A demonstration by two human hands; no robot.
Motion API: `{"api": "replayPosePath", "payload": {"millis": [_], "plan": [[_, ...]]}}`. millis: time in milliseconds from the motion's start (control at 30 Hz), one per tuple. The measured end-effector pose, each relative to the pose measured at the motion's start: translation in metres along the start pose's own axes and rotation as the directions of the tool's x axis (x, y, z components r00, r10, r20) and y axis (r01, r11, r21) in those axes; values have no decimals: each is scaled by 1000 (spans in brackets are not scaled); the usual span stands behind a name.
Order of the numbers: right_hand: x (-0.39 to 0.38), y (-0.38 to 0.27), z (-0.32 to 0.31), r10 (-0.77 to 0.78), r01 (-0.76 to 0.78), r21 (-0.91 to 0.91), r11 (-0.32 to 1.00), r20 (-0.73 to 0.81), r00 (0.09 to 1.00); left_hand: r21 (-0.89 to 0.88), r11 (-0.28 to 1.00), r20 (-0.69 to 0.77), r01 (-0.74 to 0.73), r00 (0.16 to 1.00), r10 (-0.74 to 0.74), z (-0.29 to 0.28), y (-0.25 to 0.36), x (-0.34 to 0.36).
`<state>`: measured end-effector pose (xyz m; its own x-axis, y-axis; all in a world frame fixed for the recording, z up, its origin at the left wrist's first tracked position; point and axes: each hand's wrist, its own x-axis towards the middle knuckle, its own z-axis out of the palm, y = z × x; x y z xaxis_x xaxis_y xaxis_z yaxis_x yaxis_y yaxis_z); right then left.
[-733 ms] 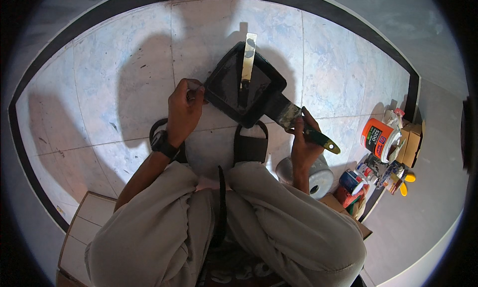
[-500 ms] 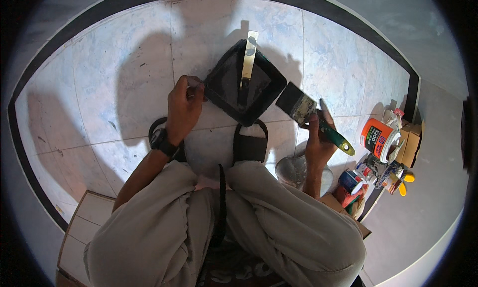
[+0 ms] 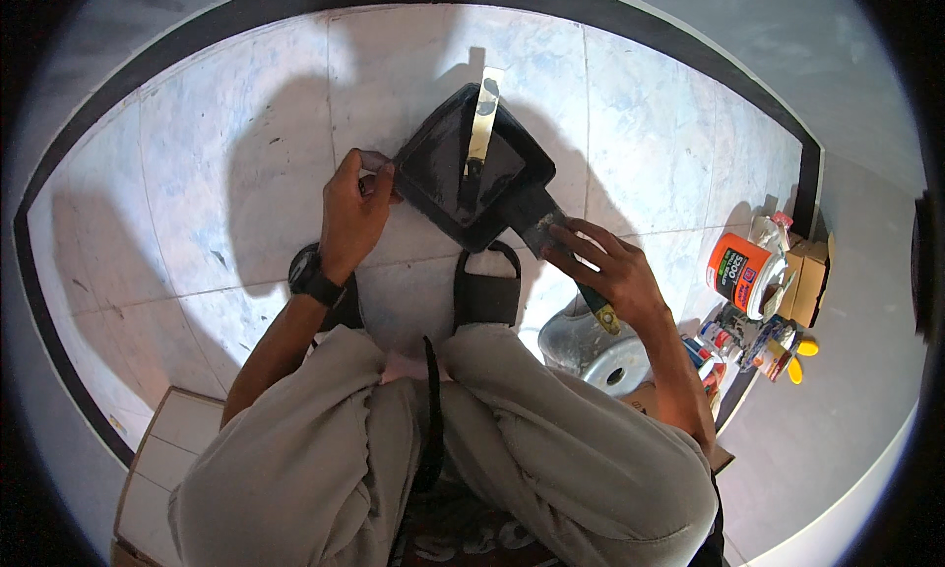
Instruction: The person paints a wall using a paint brush, repeatedly dipping the brush into a paint tray and applying paint to the wall.
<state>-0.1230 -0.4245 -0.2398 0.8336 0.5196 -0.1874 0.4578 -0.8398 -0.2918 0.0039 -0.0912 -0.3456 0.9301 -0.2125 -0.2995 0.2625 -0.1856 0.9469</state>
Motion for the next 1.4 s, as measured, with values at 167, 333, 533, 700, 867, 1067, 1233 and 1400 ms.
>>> {"api": "replayPosePath", "payload": {"millis": [167, 333, 533, 700, 867, 1067, 1233, 1400], "plan": [[-4, -4, -17, 35, -34, 51, 998, -9, 999, 75, 997, -15, -8, 1000, 9, -9, 6, 3], [-21, -7, -16, 836, -215, 948, 235, -84, 542, 243, 970, 19, 7, 1000, -12, -11, 16, 2], [35, 28, 4, 969, 628, 770, -114, -52, 240, 145, 982, 13, 123, 992, -126, -34, 6, -19], [91, 61, -5, 952, 724, 650, -231, -2, 306, 236, 958, 49, 163, 983, -179, -62, 11, -30], [143, 110, -6, 987, 715, 698, 51, -142, 68, 216, 945, 118, 244, 954, -274, -93, 17, -51], [176, 137, -12, 970, 606, 758, 240, -171, -170, 318, 840, 134, 439, 857, -498, -105, 57, -75], [185, 134, -24, 958, 527, 813, 248, -127, -256, 304, 799, 104, 519, 816, -569, -97, 59, -79], [189, 137, -24, 950, 544, 791, 280, -147, -275, 228, 823, 128, 520, 822, -555, -108, 44, -77]]}}
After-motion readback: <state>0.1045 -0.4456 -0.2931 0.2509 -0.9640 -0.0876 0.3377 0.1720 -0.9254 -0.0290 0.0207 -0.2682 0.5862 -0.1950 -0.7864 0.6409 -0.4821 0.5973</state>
